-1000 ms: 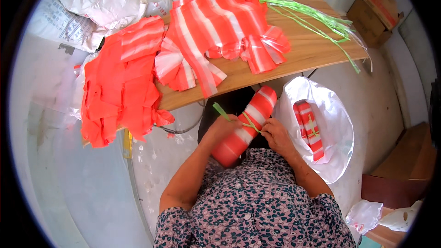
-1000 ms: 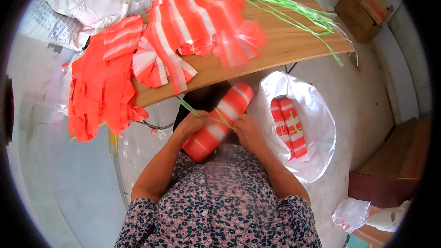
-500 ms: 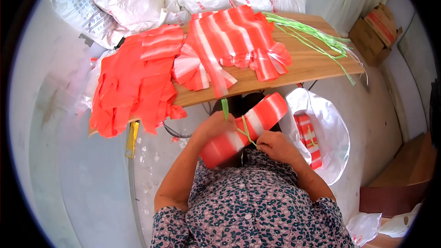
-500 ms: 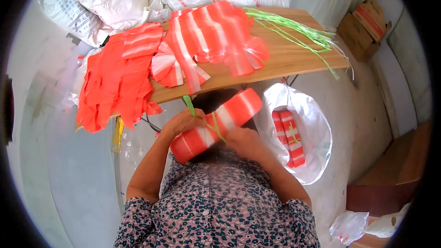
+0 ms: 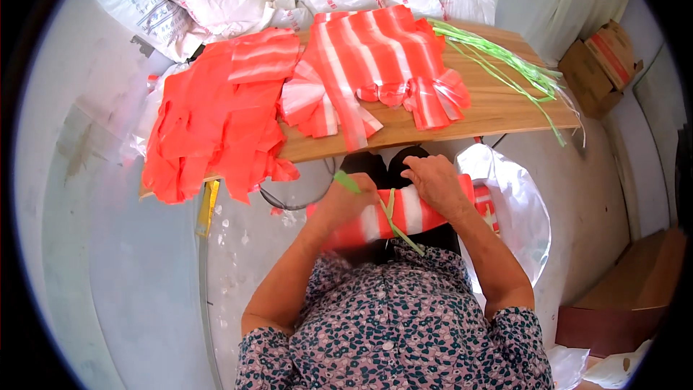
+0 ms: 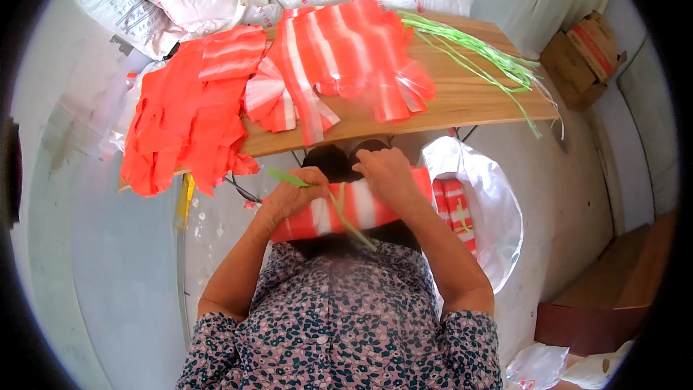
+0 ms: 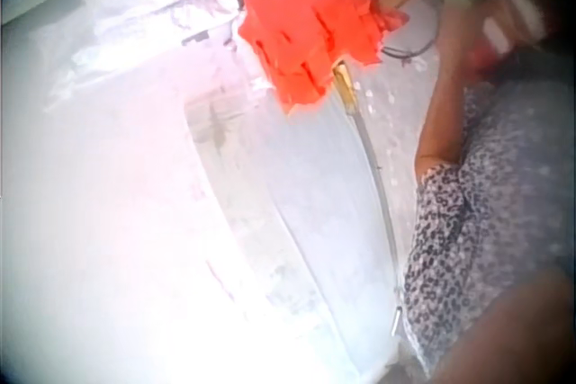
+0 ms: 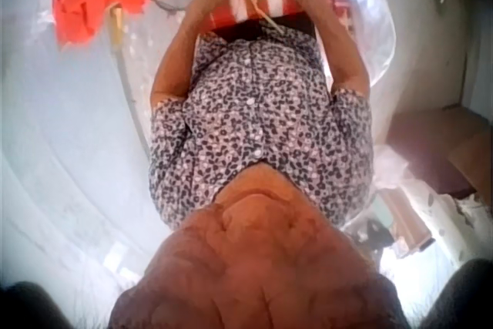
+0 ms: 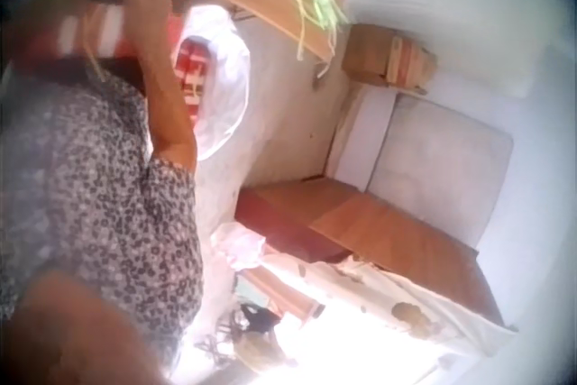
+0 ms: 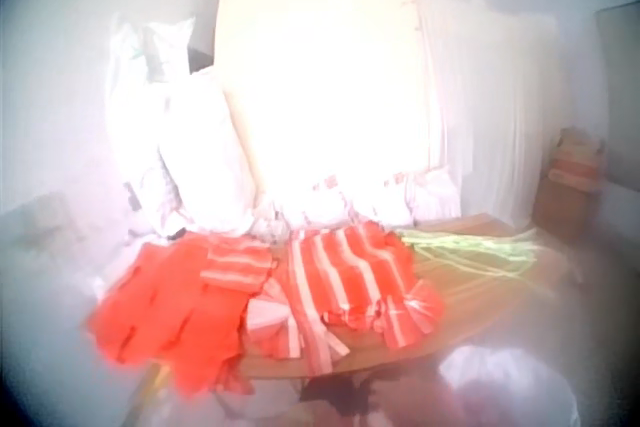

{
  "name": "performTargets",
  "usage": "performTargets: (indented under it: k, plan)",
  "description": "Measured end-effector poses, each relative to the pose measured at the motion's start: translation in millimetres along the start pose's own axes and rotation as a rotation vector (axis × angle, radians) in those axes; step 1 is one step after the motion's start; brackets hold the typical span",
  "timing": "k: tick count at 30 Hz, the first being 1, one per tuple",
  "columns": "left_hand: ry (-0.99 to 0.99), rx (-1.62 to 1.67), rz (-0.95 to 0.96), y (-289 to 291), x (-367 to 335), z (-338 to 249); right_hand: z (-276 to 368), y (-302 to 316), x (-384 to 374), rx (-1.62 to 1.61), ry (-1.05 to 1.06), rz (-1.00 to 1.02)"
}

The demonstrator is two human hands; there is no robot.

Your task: The person places a rolled bundle of plastic bags into a large bag, then stacks, folds, and rolls plastic bags, ties the rolled bundles with plastic strips by hand, and folds more plastic bags on the table.

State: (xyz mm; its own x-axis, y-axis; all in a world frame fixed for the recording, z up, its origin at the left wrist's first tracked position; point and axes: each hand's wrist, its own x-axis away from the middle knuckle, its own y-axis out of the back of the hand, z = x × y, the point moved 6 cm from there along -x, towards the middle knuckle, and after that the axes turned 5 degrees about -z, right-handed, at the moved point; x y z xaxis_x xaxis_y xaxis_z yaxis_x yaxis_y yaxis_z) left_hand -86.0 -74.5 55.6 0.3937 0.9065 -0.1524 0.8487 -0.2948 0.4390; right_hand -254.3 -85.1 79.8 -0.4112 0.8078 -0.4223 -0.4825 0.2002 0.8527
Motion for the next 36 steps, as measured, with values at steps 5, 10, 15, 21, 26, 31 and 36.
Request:
performTargets:
  k: [5, 10, 15, 21, 26, 31, 36]
  plan:
    - [0.061, -0.073, 0.033, -6, -9, 9, -2, 5, 8, -0.053, -0.081, -0.061]
    - [-0.103, -0.152, 0.047, -10, -19, -3, -4, -6, 12, -0.025, -0.075, -0.016]
    - [-0.103, -0.269, -0.024, -11, -26, -9, -8, 5, 5, 0.161, -0.093, -0.189]
    - [-0.012, -0.276, -0.030, -11, -31, 12, -21, -5, 7, 0.251, -0.156, -0.205]
    - [0.085, -0.241, 0.014, -7, -28, 25, 0, 1, 16, 0.117, -0.053, -0.193]
    - [0.089, -0.196, -0.001, 2, -26, 29, 34, 28, 37, -0.079, 0.038, -0.313]
    - [-0.027, -0.220, -0.001, 3, -26, 31, 61, 6, 52, -0.259, 0.206, -0.039]
